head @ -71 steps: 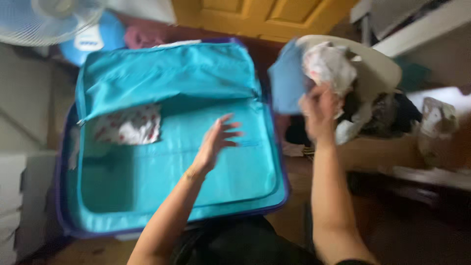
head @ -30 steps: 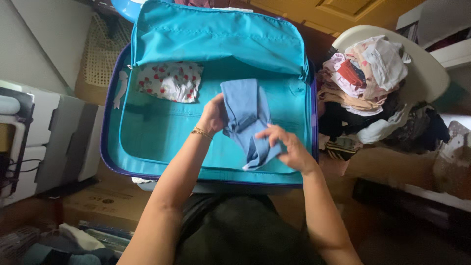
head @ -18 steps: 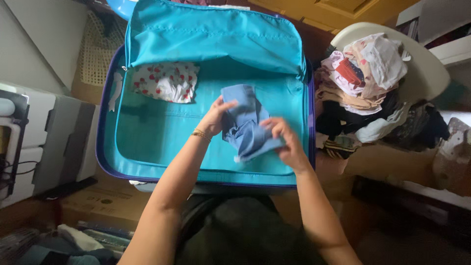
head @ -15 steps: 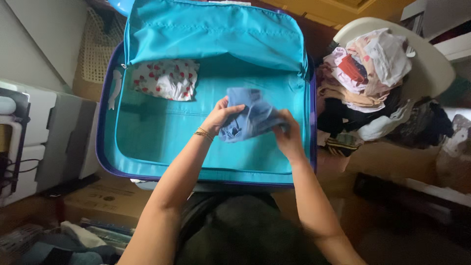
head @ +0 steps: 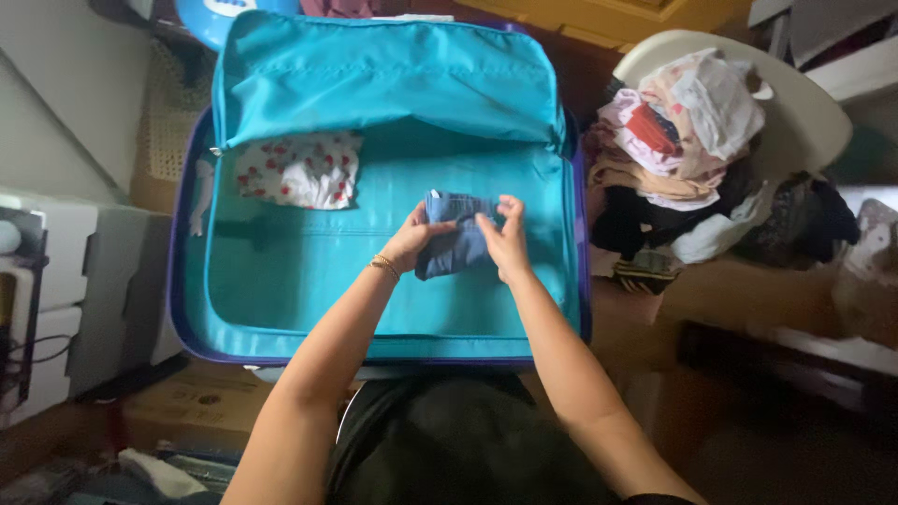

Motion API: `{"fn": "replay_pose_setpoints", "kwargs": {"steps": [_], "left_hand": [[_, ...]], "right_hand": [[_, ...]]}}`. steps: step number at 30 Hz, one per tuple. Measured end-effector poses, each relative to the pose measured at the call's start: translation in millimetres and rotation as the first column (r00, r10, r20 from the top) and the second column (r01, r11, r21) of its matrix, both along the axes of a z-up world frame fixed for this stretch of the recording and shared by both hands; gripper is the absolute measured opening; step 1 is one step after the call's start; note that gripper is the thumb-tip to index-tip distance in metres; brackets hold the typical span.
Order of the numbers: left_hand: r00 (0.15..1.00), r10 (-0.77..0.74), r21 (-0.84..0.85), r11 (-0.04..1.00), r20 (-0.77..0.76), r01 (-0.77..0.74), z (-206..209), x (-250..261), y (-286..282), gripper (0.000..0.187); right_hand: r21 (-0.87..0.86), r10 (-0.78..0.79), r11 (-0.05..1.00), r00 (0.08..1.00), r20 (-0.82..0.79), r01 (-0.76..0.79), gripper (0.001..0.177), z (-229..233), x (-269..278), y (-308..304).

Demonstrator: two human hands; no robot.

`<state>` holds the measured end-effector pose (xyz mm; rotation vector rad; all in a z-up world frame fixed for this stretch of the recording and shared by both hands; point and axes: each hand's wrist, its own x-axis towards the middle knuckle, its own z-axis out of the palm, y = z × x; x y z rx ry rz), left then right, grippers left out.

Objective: The person empties clothing from a suitcase by hand and then folds and packs different items of clothing back into the compartments of the suitcase.

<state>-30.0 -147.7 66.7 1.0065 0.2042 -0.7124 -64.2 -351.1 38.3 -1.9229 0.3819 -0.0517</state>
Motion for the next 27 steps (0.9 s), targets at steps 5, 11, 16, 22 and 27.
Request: {"fn": "replay_pose_setpoints", "kwargs": {"steps": [5, 11, 16, 22, 27], "left_hand": [[0.999, -0.031, -0.217, 0.976, -0.022, 0.025, -20.8, 36.3, -34.2, 0.052], [0.932, -0.041, 0.081, 0.997, 0.359, 0.012, -86.9, 108.3, -111.9, 0.064], [0.855, -0.366, 0.854, 0.497, 0.368, -0.155, -78.1, 103.0, -135.5, 0.067], [0.333, -0.725, 0.752, 0.378, 0.603, -0.539, -32.6, 41.9, -146.3, 0.059], [0.337, -0.825, 0.84, 0.269, 0.454, -0.472, -34.6, 30.2, -151.7, 0.062]], "right_hand": [[0.327, -0.017, 0.929, 0.903, -0.43, 0.173, 0.083, -4.0, -5.4, -33.0], [0.276, -0.334, 0.862, 0.886, -0.32, 0.425, 0.097, -6.5, -19.7, -51.7], [0.254, 0.015, 0.967, 0.998, -0.053, -0.001, 0.079, 43.9, -49.9, -57.9], [0.47, -0.042, 0.883, 0.994, 0.103, -0.011, 0.026, 95.1, -25.1, -131.7], [0.061, -0.385, 0.922, 0.885, 0.261, 0.383, 0.016, 99.1, 41.0, -263.0]]}}
